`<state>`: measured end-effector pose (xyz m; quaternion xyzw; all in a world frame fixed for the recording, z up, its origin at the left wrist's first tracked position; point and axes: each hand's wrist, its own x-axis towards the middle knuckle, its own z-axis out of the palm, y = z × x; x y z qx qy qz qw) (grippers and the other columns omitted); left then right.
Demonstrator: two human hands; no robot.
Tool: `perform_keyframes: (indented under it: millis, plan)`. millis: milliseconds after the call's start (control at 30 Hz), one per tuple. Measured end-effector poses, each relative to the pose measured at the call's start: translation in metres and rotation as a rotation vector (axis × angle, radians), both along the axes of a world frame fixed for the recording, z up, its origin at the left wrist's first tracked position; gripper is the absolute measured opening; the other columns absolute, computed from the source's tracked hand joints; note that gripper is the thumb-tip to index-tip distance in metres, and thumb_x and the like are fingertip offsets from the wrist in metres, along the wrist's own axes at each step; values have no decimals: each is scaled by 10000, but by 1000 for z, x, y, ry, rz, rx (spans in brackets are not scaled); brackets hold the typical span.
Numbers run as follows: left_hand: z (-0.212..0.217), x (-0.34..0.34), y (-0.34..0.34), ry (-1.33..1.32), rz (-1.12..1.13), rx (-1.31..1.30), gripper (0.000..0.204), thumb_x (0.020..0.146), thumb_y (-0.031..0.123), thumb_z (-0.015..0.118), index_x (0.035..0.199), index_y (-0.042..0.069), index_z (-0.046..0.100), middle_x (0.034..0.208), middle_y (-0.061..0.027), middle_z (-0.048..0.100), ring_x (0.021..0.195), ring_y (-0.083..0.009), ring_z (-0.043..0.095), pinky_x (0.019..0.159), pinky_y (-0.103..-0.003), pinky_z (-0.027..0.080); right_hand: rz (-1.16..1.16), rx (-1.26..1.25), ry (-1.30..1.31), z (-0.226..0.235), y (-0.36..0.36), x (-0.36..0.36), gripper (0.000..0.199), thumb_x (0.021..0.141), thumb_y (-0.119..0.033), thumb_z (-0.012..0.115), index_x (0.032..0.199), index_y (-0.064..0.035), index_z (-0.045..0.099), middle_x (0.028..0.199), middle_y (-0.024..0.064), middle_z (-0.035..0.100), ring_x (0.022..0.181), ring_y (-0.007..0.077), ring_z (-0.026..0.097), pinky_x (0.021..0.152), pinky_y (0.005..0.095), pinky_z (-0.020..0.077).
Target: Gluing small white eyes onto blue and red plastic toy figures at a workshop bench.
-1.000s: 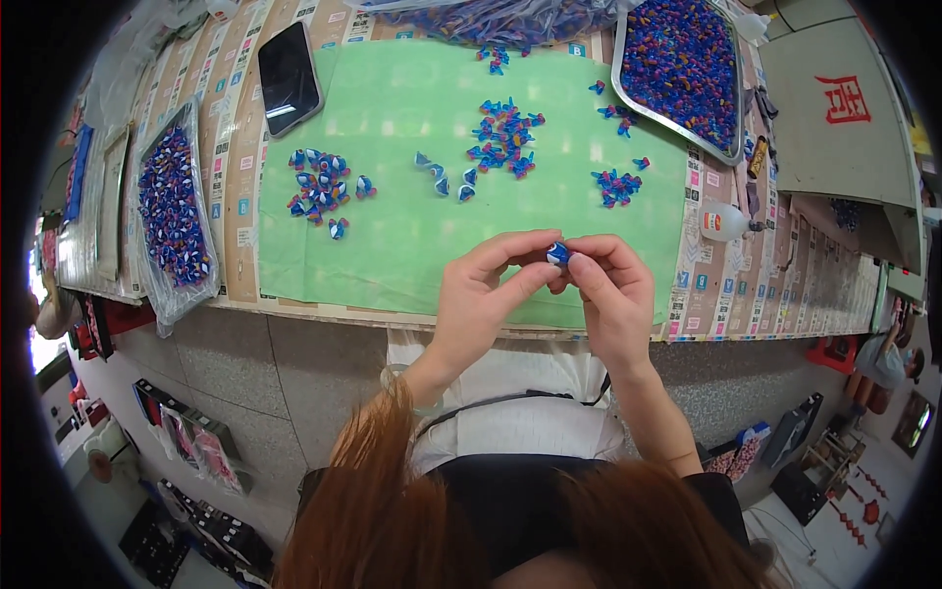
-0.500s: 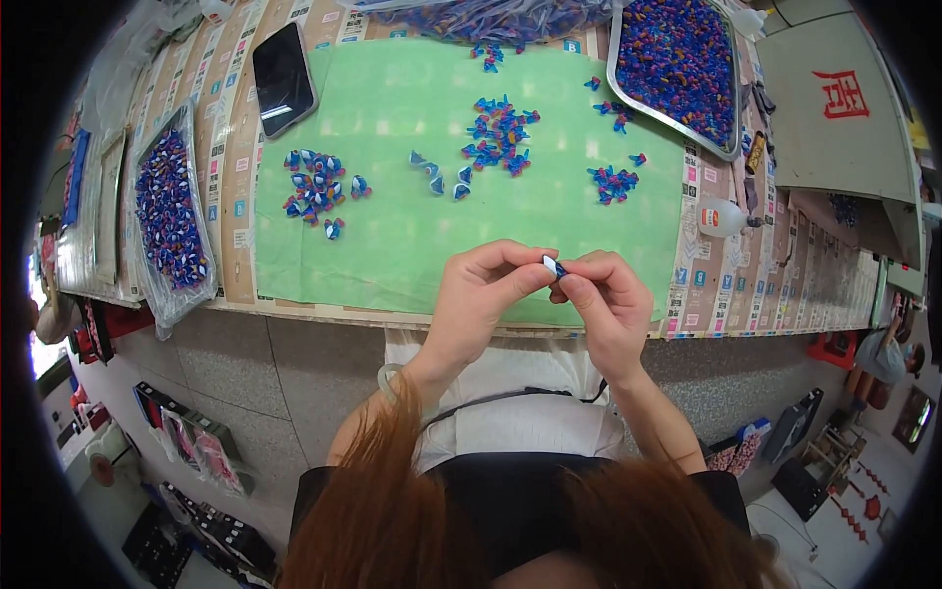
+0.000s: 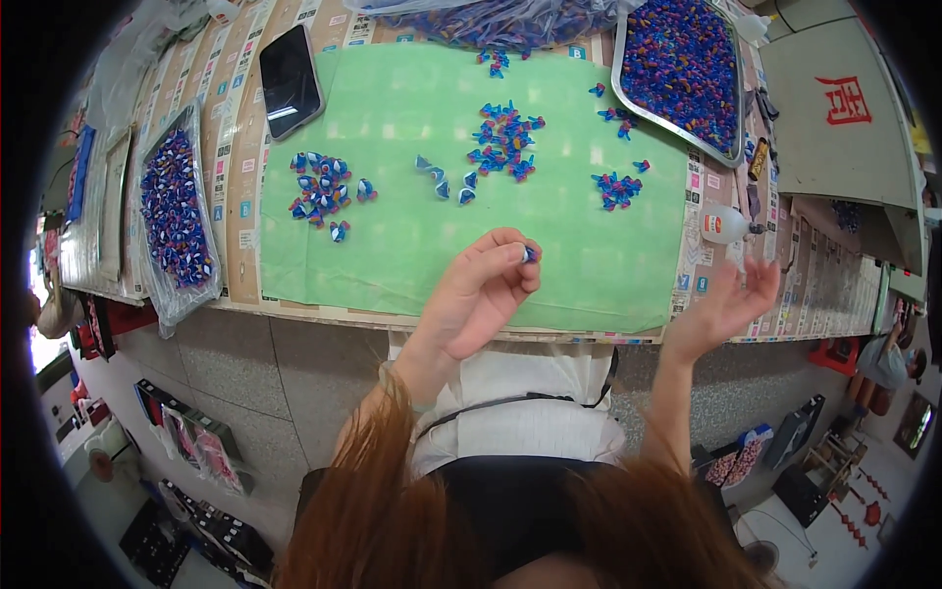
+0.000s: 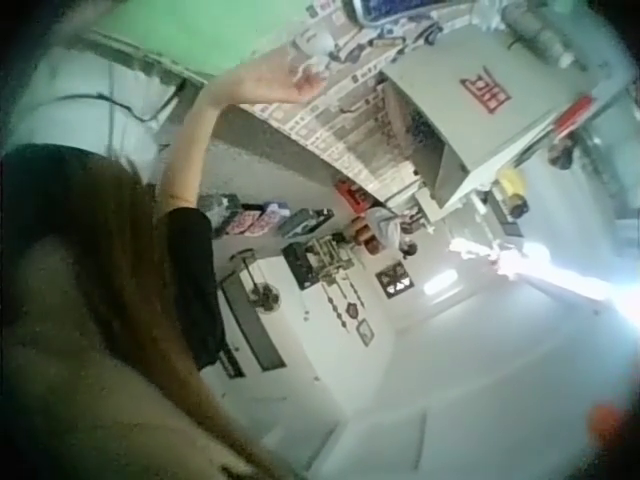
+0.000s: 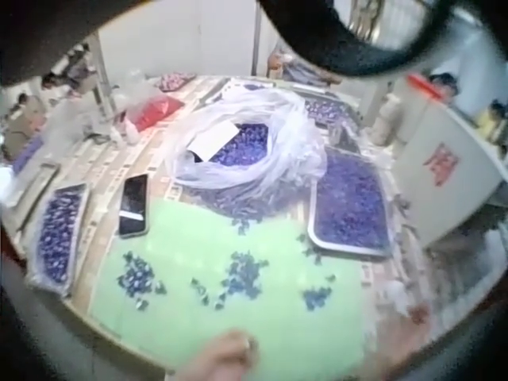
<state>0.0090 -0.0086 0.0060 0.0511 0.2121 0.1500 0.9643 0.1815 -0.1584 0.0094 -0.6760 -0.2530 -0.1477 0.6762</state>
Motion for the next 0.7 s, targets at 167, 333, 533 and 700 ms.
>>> perform_keyframes:
  millis: [167,333,533,700]
  plan:
    - [-5,-3,1,52,1,12,154,803,60,511,951,20,499,823,-54,552,731,-106,534,669,-216,448,-1,-294,295,-23,-13,43,417,780,-55,554,1137,32,357,1046,88,441,991,163,437,829,276,370]
    - [3,-2,2,156,-8,32,198,812,67,499,999,3,484,854,-61,562,778,-117,557,695,-227,467,112,-136,545,-27,-15,53,329,769,-51,559,1062,30,433,992,88,499,916,184,495,814,302,389]
    - [-3,-2,1,154,-39,52,199,810,77,507,993,2,497,859,-58,565,790,-122,561,683,-234,471,441,204,927,10,-3,5,261,757,-60,540,998,15,472,910,78,532,840,174,512,697,296,415]
    - [-4,-2,1,259,-16,102,199,804,72,519,988,-4,515,820,-45,564,757,-112,548,674,-227,455,597,64,947,21,11,-29,308,716,-78,581,991,4,469,919,77,510,792,143,495,649,249,388]
